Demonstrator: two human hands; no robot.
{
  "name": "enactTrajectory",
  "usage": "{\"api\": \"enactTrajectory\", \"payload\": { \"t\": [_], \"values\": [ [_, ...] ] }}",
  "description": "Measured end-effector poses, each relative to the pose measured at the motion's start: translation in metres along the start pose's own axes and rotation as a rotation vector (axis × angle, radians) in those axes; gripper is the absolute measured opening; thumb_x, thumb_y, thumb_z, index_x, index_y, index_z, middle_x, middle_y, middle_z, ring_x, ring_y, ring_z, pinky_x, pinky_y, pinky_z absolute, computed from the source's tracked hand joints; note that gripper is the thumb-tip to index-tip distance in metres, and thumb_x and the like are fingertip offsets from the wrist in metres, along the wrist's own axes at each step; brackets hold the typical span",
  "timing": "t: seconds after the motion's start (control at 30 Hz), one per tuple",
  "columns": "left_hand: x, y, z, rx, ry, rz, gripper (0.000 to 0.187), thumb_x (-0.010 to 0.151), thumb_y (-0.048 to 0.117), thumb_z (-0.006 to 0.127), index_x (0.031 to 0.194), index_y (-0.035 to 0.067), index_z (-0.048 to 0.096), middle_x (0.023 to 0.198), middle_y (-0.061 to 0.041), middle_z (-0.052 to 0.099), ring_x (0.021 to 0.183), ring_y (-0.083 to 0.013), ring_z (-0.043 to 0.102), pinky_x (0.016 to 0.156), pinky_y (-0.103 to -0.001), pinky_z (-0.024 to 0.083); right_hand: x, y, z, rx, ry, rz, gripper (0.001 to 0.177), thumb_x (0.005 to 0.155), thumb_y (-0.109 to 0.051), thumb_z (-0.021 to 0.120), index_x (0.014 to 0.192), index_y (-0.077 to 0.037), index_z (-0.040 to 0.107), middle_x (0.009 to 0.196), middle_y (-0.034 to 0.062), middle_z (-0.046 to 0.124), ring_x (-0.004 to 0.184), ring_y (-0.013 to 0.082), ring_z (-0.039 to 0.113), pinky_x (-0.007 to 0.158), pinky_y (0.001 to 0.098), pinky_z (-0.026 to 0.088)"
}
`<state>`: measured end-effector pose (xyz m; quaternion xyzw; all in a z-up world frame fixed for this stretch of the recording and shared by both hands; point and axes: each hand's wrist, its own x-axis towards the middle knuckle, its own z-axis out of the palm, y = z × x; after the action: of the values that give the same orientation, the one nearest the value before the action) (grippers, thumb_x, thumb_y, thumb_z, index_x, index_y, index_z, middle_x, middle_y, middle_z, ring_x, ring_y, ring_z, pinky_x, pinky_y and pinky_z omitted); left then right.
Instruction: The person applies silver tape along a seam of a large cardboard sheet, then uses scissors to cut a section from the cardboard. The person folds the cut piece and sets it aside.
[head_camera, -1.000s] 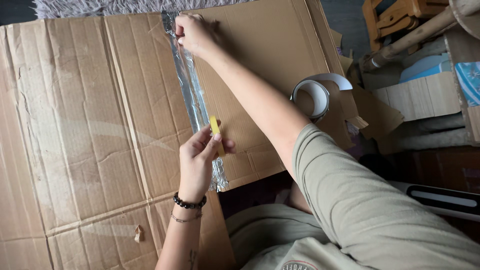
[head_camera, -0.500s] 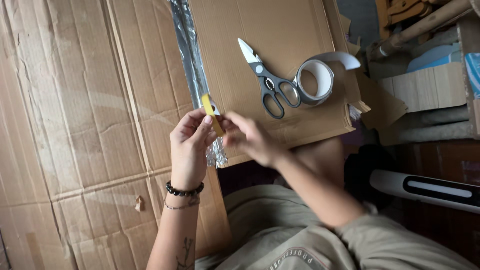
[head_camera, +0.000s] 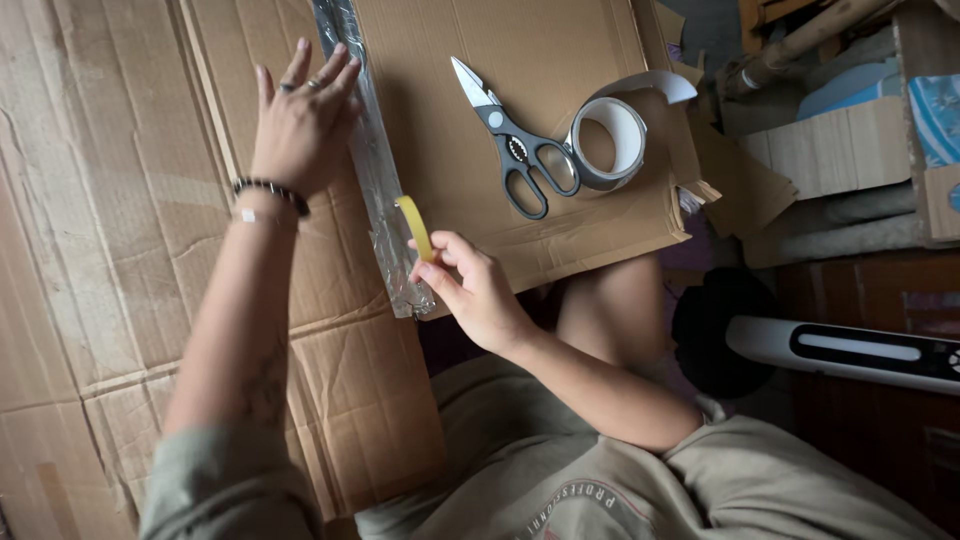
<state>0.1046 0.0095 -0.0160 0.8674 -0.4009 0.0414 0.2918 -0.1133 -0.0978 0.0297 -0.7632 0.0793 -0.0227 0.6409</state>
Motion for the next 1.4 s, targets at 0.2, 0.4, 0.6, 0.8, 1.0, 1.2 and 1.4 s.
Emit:
{"api": "enactTrajectory", "payload": {
  "t": [0.2,0.4,0.6,0.8,1.0,1.2,1.4],
  "values": [
    [0.006,-0.03,0.018,0.021,-0.032,0.052,0.037,0.091,0.039,0.047,0.121,0.017,0.056,0.132,0.0,0.047,0.13,-0.0348,0.026,0.096,-0.067,-0.005,0.0,0.0,0.005,-0.061,0.023,-0.005,0.019,0.088,-0.006,0.052,0.105,0.002,0.05,0.085,0.0062,0.061,0.08,0.0103,0.061,0.071,0.0233,0.049],
    [0.008,-0.034,0.025,0.223,-0.01,0.069,0.045,0.088,0.054,0.051,0.118,0.021,0.059,0.129,0.004,0.05,0.132,-0.0325,0.028,0.097,-0.065,-0.011,-0.002,-0.002,0.012,-0.049,0.05,0.062,0.018,0.087,-0.006,0.051,0.104,0.002,0.053,0.08,0.0043,0.061,0.073,0.0071,0.056,0.063,0.0215,0.046],
    [0.006,-0.03,0.022,0.127,-0.035,0.001,0.054,0.083,0.06,0.05,0.119,0.022,0.057,0.131,0.004,0.047,0.13,-0.0322,0.026,0.095,-0.066,-0.013,-0.039,-0.006,0.028,0.193,0.031,0.165,0.017,0.092,-0.01,0.045,0.098,0.003,0.055,0.066,0.0035,0.053,0.061,0.0068,0.05,0.058,0.0213,0.044],
    [-0.002,-0.032,0.027,0.066,0.017,0.103,0.065,0.085,0.062,0.05,0.127,0.012,0.051,0.138,-0.003,0.039,0.131,-0.0349,0.019,0.089,-0.067,-0.012,-0.065,0.001,0.01,0.298,-0.041,0.233,0.023,0.095,-0.017,0.04,0.089,0.002,0.051,0.068,0.0052,0.056,0.065,0.0103,0.055,0.066,0.0232,0.046],
    [-0.041,-0.004,0.02,-0.006,-0.057,0.101,0.056,0.081,0.054,0.055,0.12,0.014,0.056,0.134,-0.001,0.045,0.133,-0.0303,0.025,0.101,-0.064,-0.004,-0.071,0.0,0.006,0.363,-0.049,0.222,0.023,0.095,-0.016,0.038,0.089,0.002,0.051,0.073,0.0069,0.06,0.076,0.0147,0.062,0.077,0.0276,0.049],
    [-0.068,0.022,0.011,-0.167,0.016,0.018,0.041,0.092,0.041,0.053,0.122,0.012,0.057,0.13,-0.001,0.05,0.132,-0.0318,0.029,0.102,-0.063,-0.004,-0.074,-0.003,0.01,0.312,-0.106,0.187,0.02,0.096,-0.015,0.04,0.093,0.002,0.051,0.081,0.007,0.06,0.082,0.0133,0.06,0.082,0.0276,0.047],
    [-0.068,0.023,0.011,-0.148,0.038,0.056,0.038,0.091,0.038,0.057,0.12,0.013,0.059,0.127,-0.002,0.053,0.131,-0.0322,0.03,0.1,-0.063,-0.006,-0.077,-0.004,0.011,0.317,-0.076,0.203,0.02,0.095,-0.016,0.039,0.093,0.001,0.05,0.078,0.0058,0.058,0.079,0.0128,0.06,0.079,0.0271,0.048]
  ]
}}
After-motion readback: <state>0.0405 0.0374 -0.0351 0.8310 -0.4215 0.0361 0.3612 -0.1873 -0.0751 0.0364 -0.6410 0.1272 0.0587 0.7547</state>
